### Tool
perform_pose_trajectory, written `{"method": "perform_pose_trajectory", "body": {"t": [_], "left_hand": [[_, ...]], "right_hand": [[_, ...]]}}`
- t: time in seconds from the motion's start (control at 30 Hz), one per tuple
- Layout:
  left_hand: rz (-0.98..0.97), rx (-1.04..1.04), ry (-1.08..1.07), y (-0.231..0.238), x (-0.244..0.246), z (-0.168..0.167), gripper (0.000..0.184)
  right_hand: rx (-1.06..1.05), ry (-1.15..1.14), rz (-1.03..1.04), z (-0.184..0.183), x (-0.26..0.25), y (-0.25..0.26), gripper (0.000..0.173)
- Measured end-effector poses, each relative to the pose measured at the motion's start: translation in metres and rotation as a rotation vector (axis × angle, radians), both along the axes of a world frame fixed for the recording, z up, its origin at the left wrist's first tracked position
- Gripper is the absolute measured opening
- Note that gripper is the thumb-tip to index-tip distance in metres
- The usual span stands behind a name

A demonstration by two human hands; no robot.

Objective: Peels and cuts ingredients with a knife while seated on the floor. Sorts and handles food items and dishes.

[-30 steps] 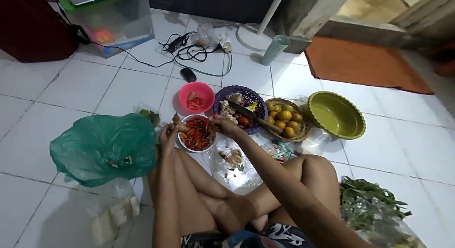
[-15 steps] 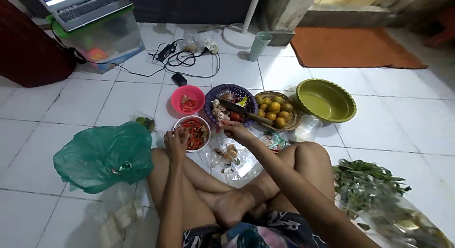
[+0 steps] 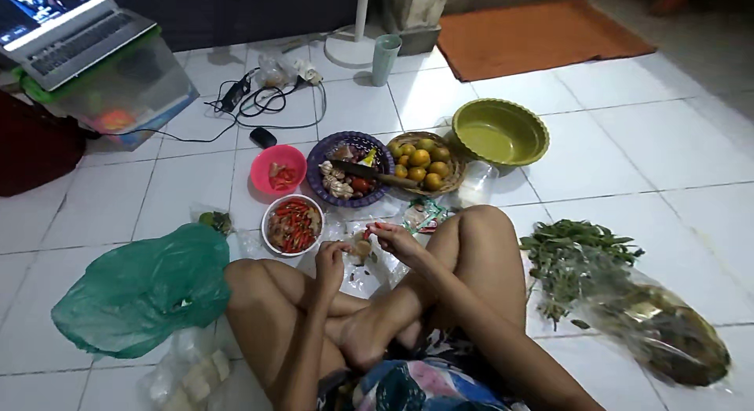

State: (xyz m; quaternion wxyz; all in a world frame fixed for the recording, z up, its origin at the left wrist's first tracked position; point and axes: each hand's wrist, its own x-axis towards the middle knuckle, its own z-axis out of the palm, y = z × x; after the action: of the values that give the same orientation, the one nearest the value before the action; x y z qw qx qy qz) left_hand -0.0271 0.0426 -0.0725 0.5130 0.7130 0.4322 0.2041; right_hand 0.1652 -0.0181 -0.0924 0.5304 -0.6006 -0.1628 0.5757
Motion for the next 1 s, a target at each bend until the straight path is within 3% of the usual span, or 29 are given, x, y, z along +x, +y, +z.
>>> {"method": "perform_pose_trajectory", "body": {"t": [0.1,0.43,1.0], "left_hand": [[-0.004,0.012,0.066,-0.001,0.014,0.008,0.025],[-0.022,0.166,0.04,-0.011,0.029,-0.009,0.021],[0.002,-0.099,0.062,-0.003,0.022,-0.014,0.016]], "right_hand": [[0.022,0.021,-0.004,-0.006,-0.002,-0.005,0.021],[0.001,0.003,-0.021,-0.015,-0.009,-0.013,0.014],[0.038,0.038,0.095,-0.023,-0.007,-0.018,0.009]]}}
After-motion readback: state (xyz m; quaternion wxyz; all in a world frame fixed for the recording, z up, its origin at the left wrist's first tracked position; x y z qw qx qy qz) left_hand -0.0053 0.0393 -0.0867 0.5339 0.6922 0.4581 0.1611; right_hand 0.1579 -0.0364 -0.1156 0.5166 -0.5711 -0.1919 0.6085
